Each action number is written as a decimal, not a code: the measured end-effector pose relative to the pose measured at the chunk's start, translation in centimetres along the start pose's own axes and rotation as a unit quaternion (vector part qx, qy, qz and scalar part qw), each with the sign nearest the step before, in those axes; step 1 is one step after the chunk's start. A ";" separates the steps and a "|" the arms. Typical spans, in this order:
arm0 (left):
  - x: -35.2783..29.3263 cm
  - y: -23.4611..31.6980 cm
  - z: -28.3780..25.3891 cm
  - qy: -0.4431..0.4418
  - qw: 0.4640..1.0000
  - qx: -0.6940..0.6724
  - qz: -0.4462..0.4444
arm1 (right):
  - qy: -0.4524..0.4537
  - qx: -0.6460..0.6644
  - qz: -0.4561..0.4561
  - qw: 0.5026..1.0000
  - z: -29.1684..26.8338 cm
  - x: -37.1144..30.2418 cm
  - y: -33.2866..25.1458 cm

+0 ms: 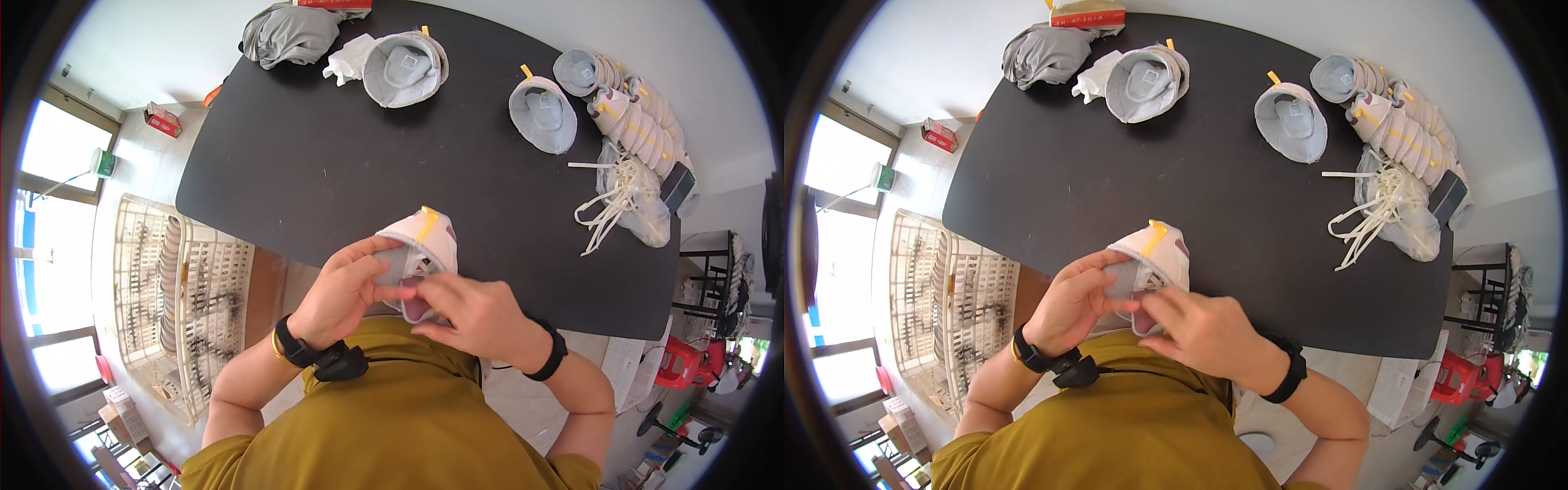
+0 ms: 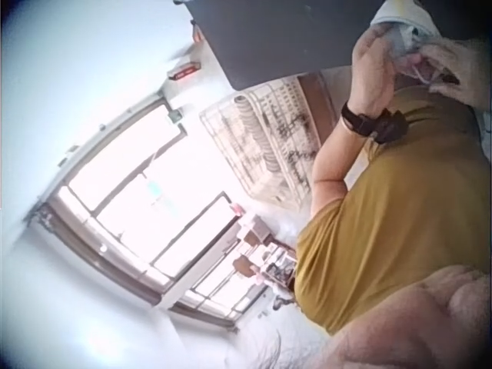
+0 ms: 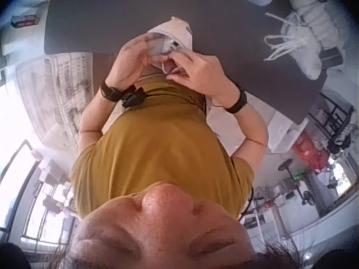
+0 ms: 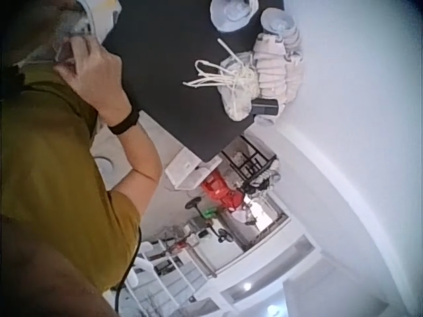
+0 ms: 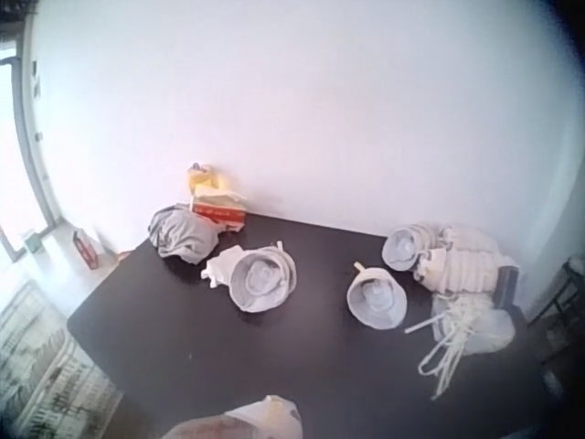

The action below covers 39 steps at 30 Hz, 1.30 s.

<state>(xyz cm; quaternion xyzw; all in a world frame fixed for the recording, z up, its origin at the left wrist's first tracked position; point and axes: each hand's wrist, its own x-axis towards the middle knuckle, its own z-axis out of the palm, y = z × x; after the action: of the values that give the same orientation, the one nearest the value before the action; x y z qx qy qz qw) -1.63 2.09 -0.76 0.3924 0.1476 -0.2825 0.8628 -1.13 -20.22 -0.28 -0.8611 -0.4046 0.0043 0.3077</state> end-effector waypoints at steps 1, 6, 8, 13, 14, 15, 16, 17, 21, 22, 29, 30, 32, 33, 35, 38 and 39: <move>0.2 -0.5 0.2 0.037 0.999 0.001 0.029 | -0.009 0.130 0.077 0.988 -0.3 0.5 -0.2; 1.0 -2.7 0.8 0.082 0.974 0.144 0.156 | 0.063 0.208 0.152 0.964 1.1 -0.1 2.5; 1.1 -2.9 0.8 0.068 0.961 0.193 0.188 | 0.075 0.194 0.150 0.966 1.4 -0.4 2.3; 0.9 -3.4 1.2 0.058 0.942 0.253 0.215 | 0.091 0.059 0.175 0.979 2.2 -0.3 0.7; 0.9 -3.5 1.3 0.067 0.931 0.281 0.221 | 0.091 0.059 0.177 0.978 2.4 -0.3 0.6; 0.9 -3.7 1.2 0.066 0.932 0.282 0.218 | 0.094 0.035 0.175 0.979 2.6 -0.3 0.5; 0.9 -3.9 1.1 0.074 0.922 0.303 0.231 | 0.097 0.010 0.173 0.980 2.8 -0.4 0.4; 1.0 -4.0 1.0 0.083 0.910 0.324 0.244 | 0.097 0.011 0.175 0.980 3.1 -0.4 0.4; 0.9 -4.1 1.0 0.073 0.896 0.365 0.243 | 0.116 -0.023 0.181 0.976 3.9 0.0 0.1; 1.0 -4.2 0.9 0.069 0.889 0.377 0.251 | 0.114 -0.035 0.193 0.974 4.1 0.2 -0.1; 1.6 -4.3 1.2 0.077 0.935 0.275 0.213 | 0.206 -0.051 0.219 0.952 4.6 0.8 -0.2; 1.6 -4.4 1.1 0.075 0.935 0.275 0.211 | 0.208 -0.034 0.219 0.953 4.5 0.7 0.0; 1.7 -4.5 1.0 0.083 0.922 0.306 0.223 | 0.210 -0.017 0.221 0.952 4.4 0.6 0.0; 1.8 -4.5 1.1 0.081 0.922 0.306 0.222 | 0.215 0.009 0.234 0.948 4.1 0.8 -0.1; 2.2 -4.4 1.3 0.092 0.884 0.370 0.269 | 0.222 0.035 0.250 0.942 4.1 0.8 0.0; 2.9 -5.0 0.7 0.114 0.882 0.381 0.251 | 0.236 0.061 0.252 0.937 4.6 0.6 0.3; 3.0 -5.1 0.6 0.113 0.882 0.383 0.250 | 0.241 0.067 0.250 0.935 4.7 0.6 0.4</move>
<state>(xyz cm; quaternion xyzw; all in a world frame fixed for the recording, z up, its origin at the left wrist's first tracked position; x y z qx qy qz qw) -2.35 -2.20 -4.83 0.7455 0.0210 -0.0454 0.6646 -1.73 -17.50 -4.18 -0.8871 -0.0887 -0.0999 0.4417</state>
